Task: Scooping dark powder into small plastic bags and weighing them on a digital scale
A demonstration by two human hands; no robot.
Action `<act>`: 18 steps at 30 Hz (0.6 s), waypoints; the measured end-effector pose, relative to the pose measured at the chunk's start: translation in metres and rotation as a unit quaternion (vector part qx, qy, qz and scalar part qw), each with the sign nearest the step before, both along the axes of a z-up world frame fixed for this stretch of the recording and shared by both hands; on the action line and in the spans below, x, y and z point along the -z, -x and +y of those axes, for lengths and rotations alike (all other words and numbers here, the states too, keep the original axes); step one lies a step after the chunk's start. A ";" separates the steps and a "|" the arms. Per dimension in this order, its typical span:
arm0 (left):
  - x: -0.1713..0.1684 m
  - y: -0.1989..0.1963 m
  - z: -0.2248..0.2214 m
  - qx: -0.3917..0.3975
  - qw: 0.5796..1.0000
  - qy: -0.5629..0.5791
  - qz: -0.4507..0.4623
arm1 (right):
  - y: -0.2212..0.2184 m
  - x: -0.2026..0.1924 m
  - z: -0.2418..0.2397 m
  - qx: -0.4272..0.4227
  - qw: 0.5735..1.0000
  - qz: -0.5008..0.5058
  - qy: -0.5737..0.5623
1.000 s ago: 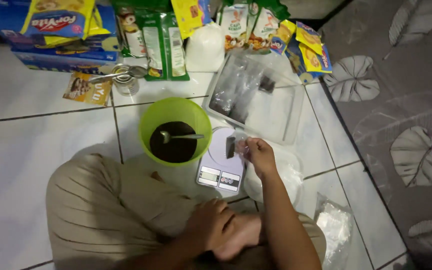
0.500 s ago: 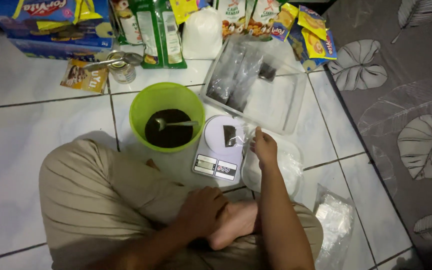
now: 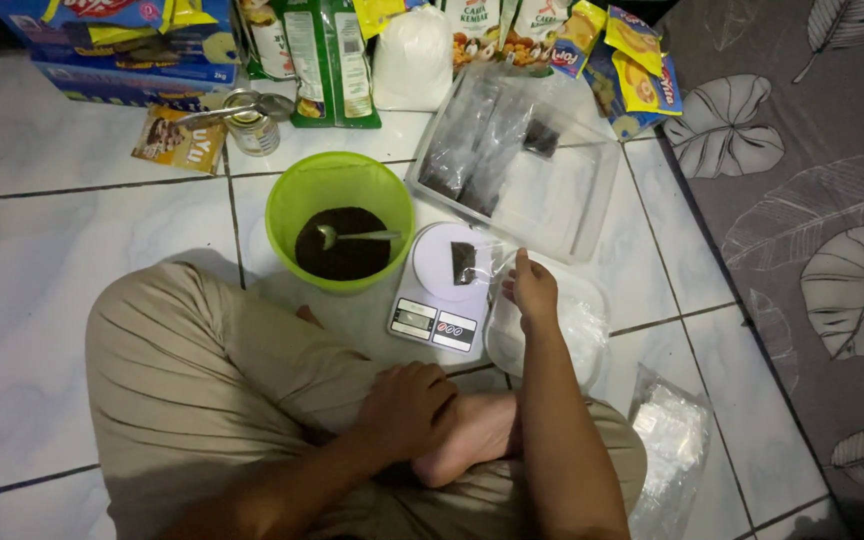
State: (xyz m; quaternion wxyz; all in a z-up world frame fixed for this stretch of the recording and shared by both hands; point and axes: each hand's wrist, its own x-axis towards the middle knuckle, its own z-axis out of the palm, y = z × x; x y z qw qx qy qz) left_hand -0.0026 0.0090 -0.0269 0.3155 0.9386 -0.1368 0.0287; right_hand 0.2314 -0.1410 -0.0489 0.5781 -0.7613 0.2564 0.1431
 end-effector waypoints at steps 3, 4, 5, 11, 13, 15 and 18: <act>-0.001 -0.001 -0.001 0.000 1.000 0.007 -0.006 | -0.002 0.008 -0.002 0.001 1.000 -0.005 -0.002; 0.000 -0.001 -0.001 0.003 1.000 0.011 -0.012 | -0.003 0.010 -0.003 -0.003 1.000 -0.008 0.003; -0.002 -0.001 0.000 0.004 1.000 0.011 -0.012 | -0.002 0.006 -0.002 -0.003 1.000 -0.008 0.004; 0.003 0.000 0.000 0.001 0.998 0.027 -0.063 | 0.008 -0.021 0.007 -0.008 1.000 0.019 0.014; 0.003 0.001 0.000 0.003 0.998 0.038 -0.042 | 0.007 -0.019 0.006 -0.008 1.000 0.019 0.016; 0.002 -0.001 0.000 0.002 0.998 0.030 -0.049 | 0.003 -0.006 0.002 -0.006 1.000 0.014 0.011; 0.000 -0.001 -0.001 -0.004 0.998 0.025 -0.050 | 0.002 -0.002 0.001 -0.009 1.000 0.008 0.007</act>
